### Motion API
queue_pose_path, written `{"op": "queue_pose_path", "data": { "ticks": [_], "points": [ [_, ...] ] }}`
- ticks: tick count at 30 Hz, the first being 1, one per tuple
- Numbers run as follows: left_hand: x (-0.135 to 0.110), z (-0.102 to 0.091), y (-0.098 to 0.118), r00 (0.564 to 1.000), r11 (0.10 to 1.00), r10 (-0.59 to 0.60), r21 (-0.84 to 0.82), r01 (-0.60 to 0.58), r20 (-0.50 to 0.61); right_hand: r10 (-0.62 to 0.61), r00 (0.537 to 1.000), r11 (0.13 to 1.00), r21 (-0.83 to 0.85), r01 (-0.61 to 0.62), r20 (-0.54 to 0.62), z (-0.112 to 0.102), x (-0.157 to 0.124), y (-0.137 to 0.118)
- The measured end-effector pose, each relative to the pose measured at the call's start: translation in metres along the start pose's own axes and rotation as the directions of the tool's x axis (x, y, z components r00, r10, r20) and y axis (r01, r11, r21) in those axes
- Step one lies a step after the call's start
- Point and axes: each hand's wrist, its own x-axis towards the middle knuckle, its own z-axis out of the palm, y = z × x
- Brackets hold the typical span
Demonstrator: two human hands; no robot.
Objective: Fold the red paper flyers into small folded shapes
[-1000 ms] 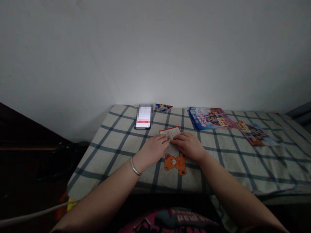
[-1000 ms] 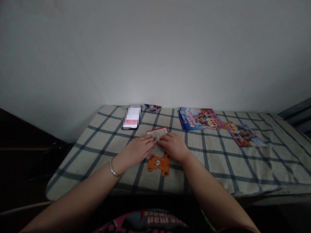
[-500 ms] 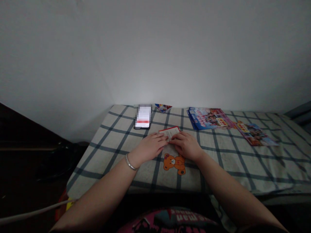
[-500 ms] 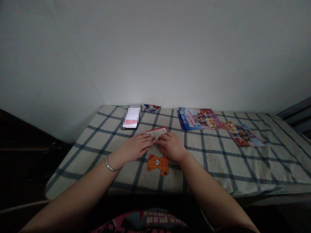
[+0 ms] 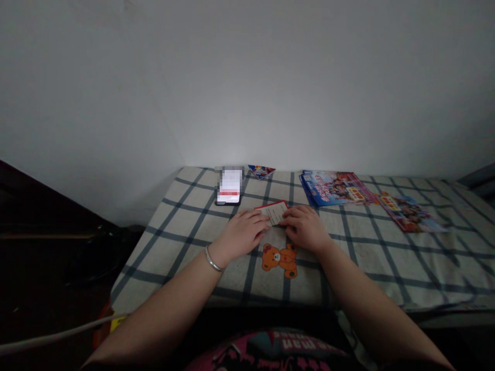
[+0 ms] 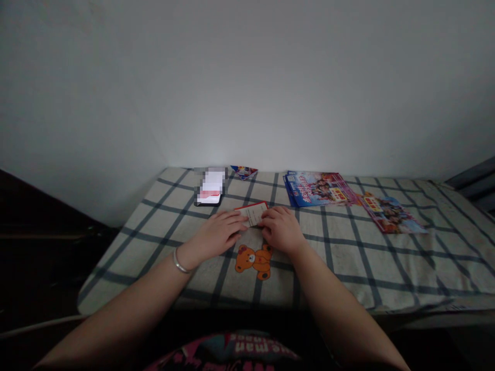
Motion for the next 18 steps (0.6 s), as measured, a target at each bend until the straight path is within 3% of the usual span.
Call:
{"op": "queue_pose_path", "data": {
  "ticks": [8,18],
  "points": [
    [0.000,-0.003,0.006,1.000,0.995,0.024,0.099,-0.023,-0.008,0.096,0.995,0.992,-0.081,-0.096,-0.003,-0.008,-0.011,0.021],
    [-0.002,-0.012,0.000,0.999,1.000,-0.016,0.005,0.016,0.032,0.159,0.987,0.983,-0.092,-0.160,-0.024,-0.008,-0.010,0.020]
  ]
}}
